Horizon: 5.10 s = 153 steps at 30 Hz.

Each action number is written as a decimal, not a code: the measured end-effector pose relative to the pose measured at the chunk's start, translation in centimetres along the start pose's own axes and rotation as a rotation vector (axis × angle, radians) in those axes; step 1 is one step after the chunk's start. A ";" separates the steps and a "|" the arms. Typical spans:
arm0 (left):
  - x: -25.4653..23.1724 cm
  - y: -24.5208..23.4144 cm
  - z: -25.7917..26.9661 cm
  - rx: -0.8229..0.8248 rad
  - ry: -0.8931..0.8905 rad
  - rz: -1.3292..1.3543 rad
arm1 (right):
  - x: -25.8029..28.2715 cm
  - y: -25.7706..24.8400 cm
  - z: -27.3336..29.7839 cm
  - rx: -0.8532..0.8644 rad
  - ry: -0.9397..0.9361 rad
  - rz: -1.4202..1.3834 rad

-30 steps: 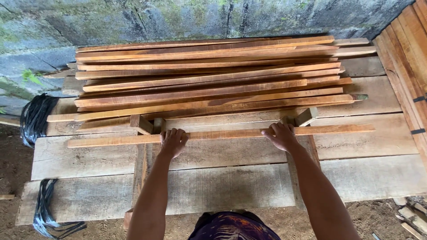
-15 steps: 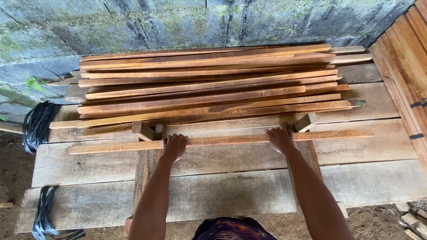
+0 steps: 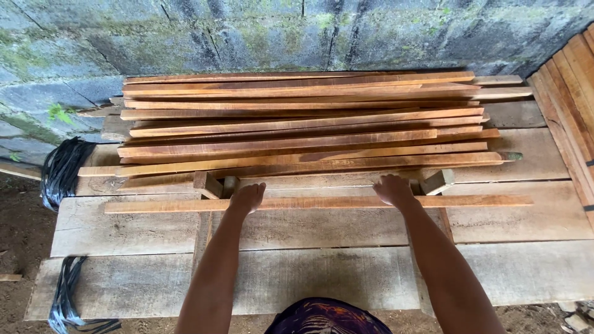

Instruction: Inspecting and sorting long wooden planks on a workbench.

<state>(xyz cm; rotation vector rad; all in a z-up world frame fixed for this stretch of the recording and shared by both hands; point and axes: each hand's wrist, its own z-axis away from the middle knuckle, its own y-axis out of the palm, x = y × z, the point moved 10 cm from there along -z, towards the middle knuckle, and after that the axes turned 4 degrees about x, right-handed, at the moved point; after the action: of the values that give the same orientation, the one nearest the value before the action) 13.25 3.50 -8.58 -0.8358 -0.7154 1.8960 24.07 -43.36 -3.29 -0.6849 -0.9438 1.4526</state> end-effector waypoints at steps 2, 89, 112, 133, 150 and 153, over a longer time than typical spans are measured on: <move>0.4 -1.6 -0.3 -0.047 0.003 0.014 | 0.4 -0.2 -2.2 -0.049 -0.033 0.054; -4.9 -19.0 17.5 -1.130 0.569 -0.162 | 3.0 -17.4 11.8 -1.046 -0.461 0.097; -2.9 -9.4 17.6 -0.910 0.528 -0.144 | 1.4 -8.0 15.2 -0.799 -0.585 -0.096; 0.9 -2.8 8.9 -0.597 0.392 -0.167 | -0.3 -0.3 8.0 -0.471 -0.512 -0.039; 2.9 -0.4 6.7 -0.646 0.378 -0.549 | -2.9 1.3 6.1 -0.824 -0.482 0.302; -2.8 -5.9 14.3 -0.877 0.459 -0.537 | 0.5 -3.6 11.6 -0.810 -0.540 0.127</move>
<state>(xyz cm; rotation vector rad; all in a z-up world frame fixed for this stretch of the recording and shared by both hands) 5.95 1.46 5.21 -1.3765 -1.3325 0.8192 15.97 -44.87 5.64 -0.9578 -1.9925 1.3668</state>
